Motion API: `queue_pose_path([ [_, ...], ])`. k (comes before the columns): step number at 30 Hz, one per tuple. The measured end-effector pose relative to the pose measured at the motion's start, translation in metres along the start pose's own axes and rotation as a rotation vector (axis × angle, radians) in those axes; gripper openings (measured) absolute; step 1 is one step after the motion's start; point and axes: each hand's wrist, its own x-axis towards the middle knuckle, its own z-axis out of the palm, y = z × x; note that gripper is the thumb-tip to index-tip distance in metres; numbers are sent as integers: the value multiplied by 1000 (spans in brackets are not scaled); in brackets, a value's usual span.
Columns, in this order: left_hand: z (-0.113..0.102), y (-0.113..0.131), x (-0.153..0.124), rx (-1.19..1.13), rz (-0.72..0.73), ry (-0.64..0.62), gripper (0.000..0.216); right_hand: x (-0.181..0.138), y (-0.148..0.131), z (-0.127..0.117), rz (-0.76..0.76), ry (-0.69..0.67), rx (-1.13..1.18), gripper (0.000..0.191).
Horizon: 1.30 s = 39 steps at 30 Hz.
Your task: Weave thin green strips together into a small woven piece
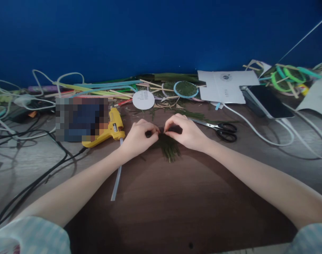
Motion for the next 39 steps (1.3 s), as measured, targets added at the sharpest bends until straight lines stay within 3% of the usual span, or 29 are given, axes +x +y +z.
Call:
queue_pose_path([
  [13, 0, 1, 1, 17, -14, -13, 16, -1, 0, 0, -56, -8, 5, 7],
  [28, -3, 2, 0, -14, -29, -74, 41, -3, -1, 2, -189, 51, -121, 5],
  [32, -1, 1, 1, 23, 31, -83, 38, -3, -1, 2, -126, 91, -117, 6],
  [36, 0, 3, 1, 89, 38, -78, 18, -1, 2, 3, -70, 136, -83, 6],
  [39, 1, 4, 0, 102, 21, -71, 28, 0, 3, 3, -73, 155, -66, 10],
])
